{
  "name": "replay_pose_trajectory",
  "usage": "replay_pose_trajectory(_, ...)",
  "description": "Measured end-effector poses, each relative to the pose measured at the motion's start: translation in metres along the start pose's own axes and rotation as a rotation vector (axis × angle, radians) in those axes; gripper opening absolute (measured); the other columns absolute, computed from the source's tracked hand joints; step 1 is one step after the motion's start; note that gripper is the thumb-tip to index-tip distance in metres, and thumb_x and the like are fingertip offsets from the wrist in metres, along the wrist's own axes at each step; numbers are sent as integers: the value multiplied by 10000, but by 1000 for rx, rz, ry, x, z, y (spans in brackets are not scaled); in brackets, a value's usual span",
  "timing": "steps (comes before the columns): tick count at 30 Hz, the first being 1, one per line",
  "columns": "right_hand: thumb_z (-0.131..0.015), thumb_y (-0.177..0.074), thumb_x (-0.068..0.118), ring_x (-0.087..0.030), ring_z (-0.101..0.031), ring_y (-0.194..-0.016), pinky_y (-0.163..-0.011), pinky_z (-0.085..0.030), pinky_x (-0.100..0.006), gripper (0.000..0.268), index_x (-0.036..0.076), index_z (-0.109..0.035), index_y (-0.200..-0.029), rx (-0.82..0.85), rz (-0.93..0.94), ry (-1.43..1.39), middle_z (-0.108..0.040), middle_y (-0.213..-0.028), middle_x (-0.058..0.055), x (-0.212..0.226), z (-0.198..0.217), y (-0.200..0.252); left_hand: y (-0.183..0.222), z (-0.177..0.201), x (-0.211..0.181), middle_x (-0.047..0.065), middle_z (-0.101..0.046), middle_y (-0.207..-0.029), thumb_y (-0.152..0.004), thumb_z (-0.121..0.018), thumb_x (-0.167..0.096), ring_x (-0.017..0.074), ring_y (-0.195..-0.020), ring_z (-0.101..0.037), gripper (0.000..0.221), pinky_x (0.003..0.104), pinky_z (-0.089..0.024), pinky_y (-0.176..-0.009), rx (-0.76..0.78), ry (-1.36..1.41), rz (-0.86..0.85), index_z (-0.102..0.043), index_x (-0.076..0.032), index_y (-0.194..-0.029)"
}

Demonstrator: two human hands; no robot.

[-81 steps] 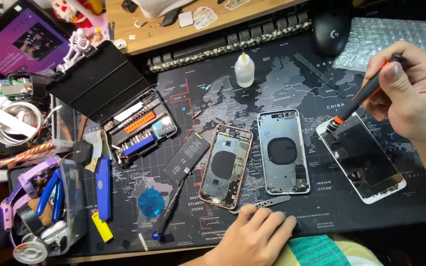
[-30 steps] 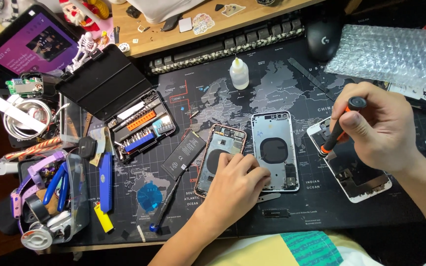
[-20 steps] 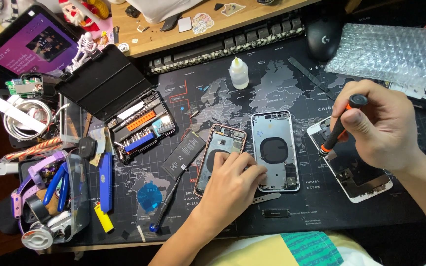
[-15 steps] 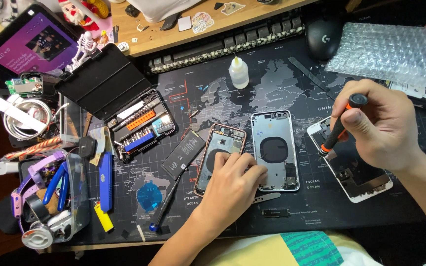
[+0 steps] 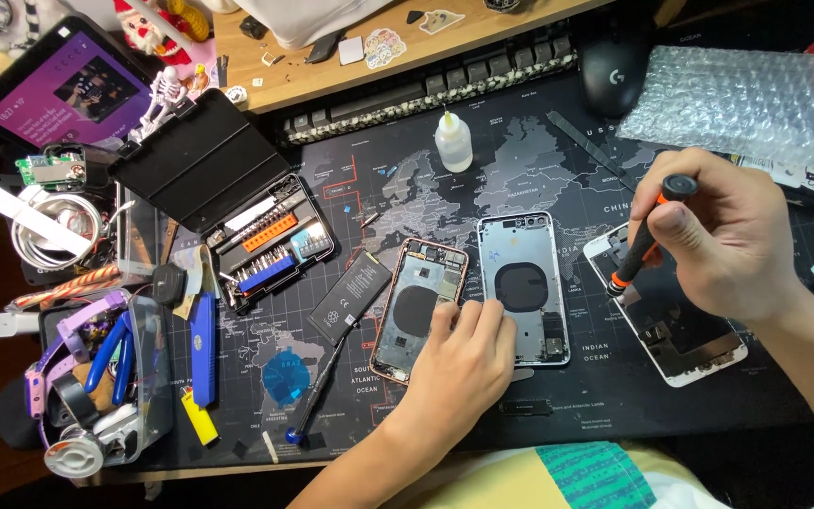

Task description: Disassembling a smartphone to access and clean or repair internal components using precision tools.

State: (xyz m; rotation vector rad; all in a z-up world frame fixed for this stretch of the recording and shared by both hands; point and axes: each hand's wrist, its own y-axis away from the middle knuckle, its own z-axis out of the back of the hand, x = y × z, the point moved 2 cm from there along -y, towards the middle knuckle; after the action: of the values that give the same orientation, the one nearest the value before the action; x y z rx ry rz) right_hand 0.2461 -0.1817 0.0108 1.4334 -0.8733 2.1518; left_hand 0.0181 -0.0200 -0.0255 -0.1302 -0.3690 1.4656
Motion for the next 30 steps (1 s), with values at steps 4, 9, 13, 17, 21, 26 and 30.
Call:
replay_pose_trajectory(4, -545, -1077, 450, -195, -619, -589, -513, -528, -275, 448, 13, -608, -1004, -3, -4, -8, -607, -807, -104, 3, 0, -1, -1, -7, 1, 32, -442, -913, -1117, -555, -68, 225, -793, -457, 246, 380, -404, -916, -40, 110, 46, -569, -159, -889)
replay_pose_trajectory(9, -540, -1081, 452, -185, -628, -588, -516, -531, -265, 438, 25, -612, -1014, -6, 0, 4, -612, -791, -99, 5, 0, -2, -8, 10, -1, 69, -462, -956, -1146, -483, -23, 259, -847, -506, 188, 397, -368, -887, -18, 327, 9, -600, -100, -1021)
replay_pose_trajectory(13, -539, -1083, 451, -179, -627, -582, -524, -530, -259, 440, 21, -607, -1019, -8, 9, 10, -620, -773, -97, 5, 2, -2, -11, 11, -10, 60, -494, -985, -1181, -468, -45, 251, -848, -504, 212, 393, -372, -897, -22, 396, -58, -608, -110, -1035)
replay_pose_trajectory(17, -534, -1084, 450, -166, -616, -589, -522, -536, -254, 435, 27, -614, -1024, 5, 14, 23, -615, -790, -86, 8, 1, -3, -11, 4, -18, 53, -483, -964, -1146, -492, -27, 252, -867, -530, 212, 390, -410, -880, -21, 328, -75, -624, -122, -1009)
replay_pose_trajectory(21, -543, -1079, 431, -164, -615, -572, -509, -526, -242, 420, 21, -607, -1011, 8, 31, 16, -614, -790, -93, 10, 0, -3, -11, 2, -19, 47, -501, -979, -1138, -486, -21, 243, -855, -530, 217, 384, -405, -879, -25, 289, -78, -652, -125, -1046)
replay_pose_trajectory(26, -552, -1076, 440, -170, -617, -593, -512, -527, -247, 427, 22, -613, -1019, 3, 12, -7, -610, -800, -94, 9, 0, -3, -9, 3, -11, 62, -531, -1035, -1109, -522, 11, 247, -875, -539, 194, 384, -396, -885, 5, 329, -86, -676, -98, -1155)
replay_pose_trajectory(30, -551, -1079, 433, -168, -596, -581, -515, -524, -251, 426, 16, -614, -1022, 11, 10, -13, -607, -798, -98, 9, 1, -3, -2, 3, 14, 103, -613, -1123, -1111, -667, -110, 286, -1028, -649, 142, 436, -358, -954, -4, 514, -5, -696, -62, -1241)
